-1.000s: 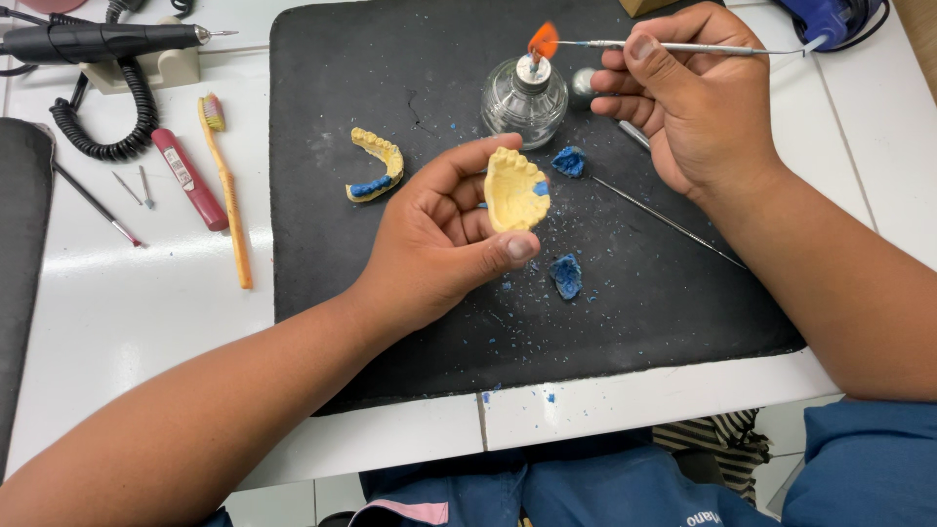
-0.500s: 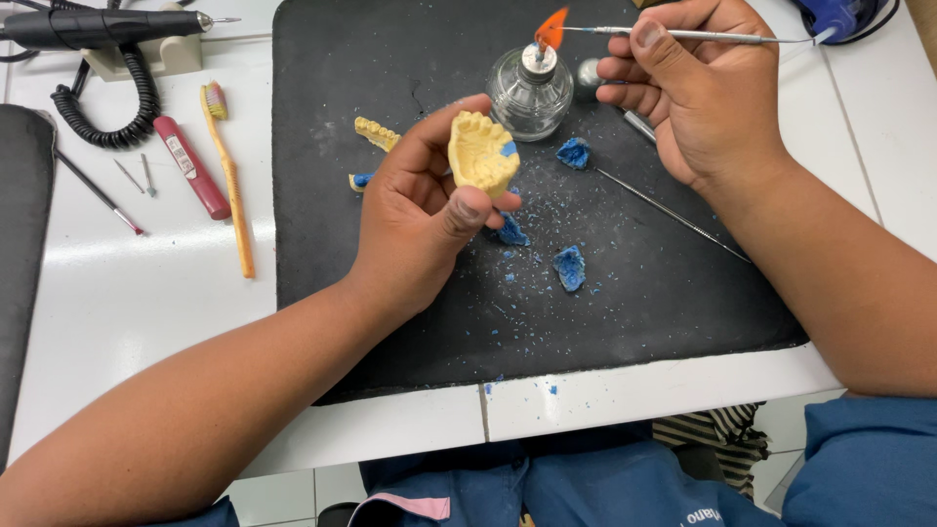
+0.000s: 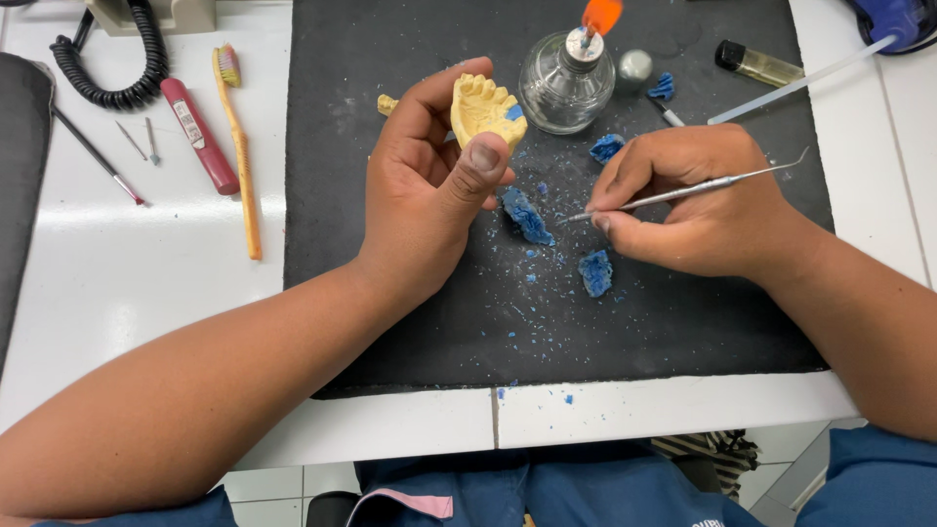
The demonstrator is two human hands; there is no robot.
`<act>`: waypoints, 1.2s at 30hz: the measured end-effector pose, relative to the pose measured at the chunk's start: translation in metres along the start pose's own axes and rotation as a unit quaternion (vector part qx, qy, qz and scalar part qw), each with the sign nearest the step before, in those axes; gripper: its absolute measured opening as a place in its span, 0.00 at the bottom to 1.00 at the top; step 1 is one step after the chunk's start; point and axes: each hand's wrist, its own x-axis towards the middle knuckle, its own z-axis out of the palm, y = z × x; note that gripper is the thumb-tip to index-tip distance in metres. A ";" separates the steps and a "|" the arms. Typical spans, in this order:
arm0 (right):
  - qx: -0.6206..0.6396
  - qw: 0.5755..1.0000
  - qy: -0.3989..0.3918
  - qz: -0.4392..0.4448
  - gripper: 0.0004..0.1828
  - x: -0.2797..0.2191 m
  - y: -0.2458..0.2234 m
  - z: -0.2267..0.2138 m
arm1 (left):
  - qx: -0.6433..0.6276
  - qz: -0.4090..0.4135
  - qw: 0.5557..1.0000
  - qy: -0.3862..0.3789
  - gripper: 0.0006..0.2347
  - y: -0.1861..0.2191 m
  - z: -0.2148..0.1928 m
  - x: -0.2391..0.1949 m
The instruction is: The person holds a yellow dental cast and uses a metal spatula to apply blue wax into the tooth indentations. They repeatedly heat the spatula tip in a small flame and press the softened wax into the mold, smoothing it into place.
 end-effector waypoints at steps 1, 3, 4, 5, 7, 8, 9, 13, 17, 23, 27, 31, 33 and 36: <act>-0.004 1.000 0.000 -0.004 0.08 0.002 -0.001 0.000 | -0.004 -0.002 1.000 -0.003 0.32 0.000 0.000 0.000; -0.012 1.000 -0.003 -0.005 0.07 0.003 -0.001 0.000 | -0.011 -0.007 1.000 -0.008 0.32 0.001 0.001 0.000; -0.016 1.000 -0.004 -0.005 0.07 0.003 -0.001 -0.001 | -0.011 -0.003 1.000 -0.012 0.31 0.001 0.001 0.000; -0.014 1.000 -0.005 -0.006 0.07 0.003 -0.001 -0.001 | -0.012 0.000 1.000 -0.017 0.31 0.000 0.001 0.000; -0.008 1.000 -0.007 -0.007 0.07 0.003 0.000 -0.001 | -0.012 0.005 1.000 -0.022 0.31 0.000 0.001 0.000; -0.011 1.000 -0.007 -0.010 0.07 0.003 0.001 -0.001 | -0.012 0.006 1.000 -0.024 0.31 0.000 0.001 0.000; -0.013 1.000 -0.007 -0.012 0.08 0.004 0.001 -0.001 | -0.011 0.007 1.000 -0.025 0.31 0.000 0.001 0.000; -0.026 1.000 -0.009 -0.014 0.08 0.003 0.003 -0.002 | -0.035 0.007 0.999 -0.035 0.32 0.002 0.002 -0.002; 0.038 0.999 0.009 -0.010 0.07 -0.001 0.006 -0.007 | -0.048 -0.002 0.998 -0.044 0.33 0.007 0.004 -0.003; 0.259 0.938 0.230 0.002 0.05 0.000 0.022 -0.017 | -0.064 0.002 0.997 -0.050 0.31 0.007 0.007 -0.005; 0.291 0.907 0.301 0.028 0.04 0.009 0.036 -0.021 | -0.056 -0.002 0.997 -0.061 0.33 0.006 0.010 -0.006; 0.281 0.913 0.295 0.028 0.04 0.012 0.037 -0.019 | -0.039 0.022 0.995 -0.094 0.31 0.006 0.009 -0.005; 0.272 0.916 0.294 0.019 0.04 0.014 0.036 -0.018 | -0.031 0.023 0.994 -0.107 0.32 0.005 0.009 -0.005; 0.275 0.915 0.296 0.020 0.03 0.016 0.036 -0.017 | -0.045 0.015 0.991 -0.127 0.32 0.006 0.011 -0.006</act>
